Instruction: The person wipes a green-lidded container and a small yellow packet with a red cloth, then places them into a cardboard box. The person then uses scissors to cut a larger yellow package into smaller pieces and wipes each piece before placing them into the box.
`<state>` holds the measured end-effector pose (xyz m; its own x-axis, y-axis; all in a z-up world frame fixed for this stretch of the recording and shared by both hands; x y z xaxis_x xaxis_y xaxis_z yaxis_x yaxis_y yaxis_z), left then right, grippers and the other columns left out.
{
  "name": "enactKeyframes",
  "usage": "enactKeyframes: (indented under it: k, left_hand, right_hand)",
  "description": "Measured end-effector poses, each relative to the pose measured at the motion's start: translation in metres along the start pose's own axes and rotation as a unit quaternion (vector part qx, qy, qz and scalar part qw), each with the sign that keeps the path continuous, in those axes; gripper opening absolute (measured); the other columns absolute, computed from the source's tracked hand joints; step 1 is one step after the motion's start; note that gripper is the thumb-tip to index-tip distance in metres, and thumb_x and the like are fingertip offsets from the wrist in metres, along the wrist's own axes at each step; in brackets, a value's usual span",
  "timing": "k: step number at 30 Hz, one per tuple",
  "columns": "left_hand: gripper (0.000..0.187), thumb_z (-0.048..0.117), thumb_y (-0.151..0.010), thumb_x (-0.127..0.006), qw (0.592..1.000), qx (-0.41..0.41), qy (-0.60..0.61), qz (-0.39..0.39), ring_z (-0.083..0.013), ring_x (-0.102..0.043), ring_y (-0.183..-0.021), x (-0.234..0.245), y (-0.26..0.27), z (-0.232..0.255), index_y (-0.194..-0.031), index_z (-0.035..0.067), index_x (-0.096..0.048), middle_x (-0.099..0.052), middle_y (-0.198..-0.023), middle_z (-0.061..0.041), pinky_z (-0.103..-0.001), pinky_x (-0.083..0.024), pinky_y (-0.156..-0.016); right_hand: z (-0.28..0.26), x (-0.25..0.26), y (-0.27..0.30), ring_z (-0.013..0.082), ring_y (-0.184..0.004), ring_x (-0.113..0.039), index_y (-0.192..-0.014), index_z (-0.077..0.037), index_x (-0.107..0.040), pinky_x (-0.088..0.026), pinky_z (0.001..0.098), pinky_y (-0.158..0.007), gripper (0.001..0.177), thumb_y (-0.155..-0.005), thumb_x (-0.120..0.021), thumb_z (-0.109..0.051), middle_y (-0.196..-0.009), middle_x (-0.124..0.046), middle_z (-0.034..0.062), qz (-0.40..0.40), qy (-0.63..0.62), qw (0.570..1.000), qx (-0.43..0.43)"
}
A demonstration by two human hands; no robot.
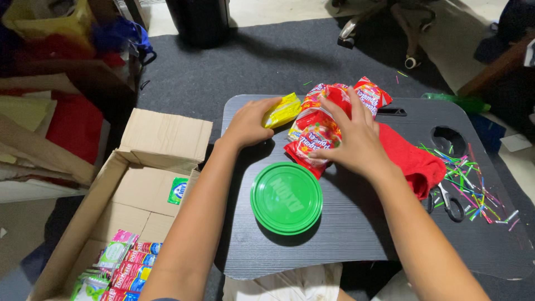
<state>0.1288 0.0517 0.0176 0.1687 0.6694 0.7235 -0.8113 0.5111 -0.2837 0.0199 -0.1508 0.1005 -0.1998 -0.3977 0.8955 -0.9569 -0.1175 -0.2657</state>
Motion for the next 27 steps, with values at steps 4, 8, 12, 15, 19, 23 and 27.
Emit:
enactKeyframes:
  k: [4, 8, 12, 15, 19, 23, 27]
  left_hand:
    - [0.085, 0.012, -0.061, -0.076, 0.999, -0.003, 0.013, -0.031, -0.0327, -0.055, -0.129, -0.001, -0.005, -0.001, -0.143, 0.016, -0.057, -0.063, -0.139, -0.011, -0.041, -0.043, -0.111]
    - [0.084, 0.012, -0.059, -0.076, 1.000, -0.006, 0.005, -0.027, -0.0323, -0.056, -0.128, -0.002, -0.002, 0.004, -0.141, 0.018, -0.058, -0.064, -0.137, -0.011, -0.042, -0.044, -0.109]
    - [0.081, 0.013, -0.061, -0.074, 1.000, 0.005, -0.007, -0.012, -0.0312, -0.058, -0.125, 0.001, 0.002, 0.011, -0.141, 0.020, -0.059, -0.066, -0.133, -0.010, -0.042, -0.046, -0.108]
    - [0.082, 0.013, -0.060, -0.074, 1.000, -0.016, -0.012, 0.011, -0.0320, -0.058, -0.123, 0.004, 0.005, 0.019, -0.140, 0.019, -0.058, -0.066, -0.135, -0.009, -0.043, -0.046, -0.106]
    - [0.079, 0.016, -0.062, -0.074, 1.000, 0.007, -0.023, 0.007, -0.0310, -0.059, -0.121, 0.001, 0.006, 0.020, -0.140, 0.020, -0.059, -0.067, -0.132, -0.008, -0.043, -0.047, -0.105]
    - [0.079, 0.016, -0.062, -0.073, 1.000, 0.006, -0.026, 0.013, -0.0306, -0.058, -0.122, 0.003, 0.005, 0.025, -0.139, 0.020, -0.059, -0.066, -0.134, -0.007, -0.043, -0.046, -0.105]
    - [0.078, 0.015, -0.062, -0.072, 0.999, -0.003, -0.022, 0.024, -0.0305, -0.058, -0.125, 0.003, 0.007, 0.030, -0.139, 0.019, -0.059, -0.064, -0.138, -0.007, -0.042, -0.045, -0.107]
  right_hand:
    - [0.023, -0.016, -0.031, 0.0496, -0.142, -0.026, -0.149, -0.027, -0.048, -0.027, 0.0587, -0.110, 0.121, -0.041, -0.102, -0.041, -0.161, -0.020, 0.0264, -0.048, -0.024, 0.998, -0.017]
    - [0.042, -0.019, -0.037, 0.0401, -0.134, -0.046, -0.131, -0.018, -0.063, -0.039, 0.0512, -0.111, 0.089, -0.051, -0.099, -0.034, -0.142, -0.051, 0.0177, -0.001, -0.028, 0.999, -0.018]
    - [0.050, -0.006, -0.035, 0.0298, -0.104, -0.064, -0.107, -0.004, -0.069, -0.052, 0.0443, -0.090, 0.056, -0.061, -0.096, -0.019, -0.107, -0.067, 0.0148, 0.082, -0.047, 0.995, 0.012]
    - [0.077, -0.001, -0.027, 0.0190, -0.074, -0.067, -0.105, -0.010, -0.071, -0.053, 0.0409, -0.064, 0.033, -0.073, -0.073, 0.000, -0.091, -0.071, 0.0031, 0.082, -0.244, 0.951, -0.173]
    - [0.050, 0.073, -0.019, 0.0088, -0.089, -0.064, -0.097, 0.000, -0.063, -0.053, 0.0272, -0.079, 0.025, -0.080, -0.078, 0.010, -0.094, -0.067, 0.0041, 0.209, -0.198, 0.956, 0.047]
    - [0.033, 0.141, -0.022, 0.0095, -0.094, -0.066, -0.100, 0.000, -0.055, -0.055, 0.0245, -0.086, 0.027, -0.082, -0.071, 0.011, -0.108, -0.069, 0.0058, 0.241, -0.319, 0.909, 0.117]
    - [0.043, 0.176, -0.022, 0.0136, -0.083, -0.071, -0.102, -0.008, -0.063, -0.059, 0.0295, -0.074, 0.024, -0.083, -0.076, -0.001, -0.098, -0.070, 0.0058, 0.272, -0.343, 0.897, -0.064]
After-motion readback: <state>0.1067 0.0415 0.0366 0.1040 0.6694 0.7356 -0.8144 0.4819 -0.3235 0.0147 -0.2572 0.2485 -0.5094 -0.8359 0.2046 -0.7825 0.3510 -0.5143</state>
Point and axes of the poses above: each hand's wrist, its own y-axis away from the middle knuckle, its own x-axis out of the back of the hand, z = x × y, the point moved 7 cm from there along -y, towards the middle knuckle
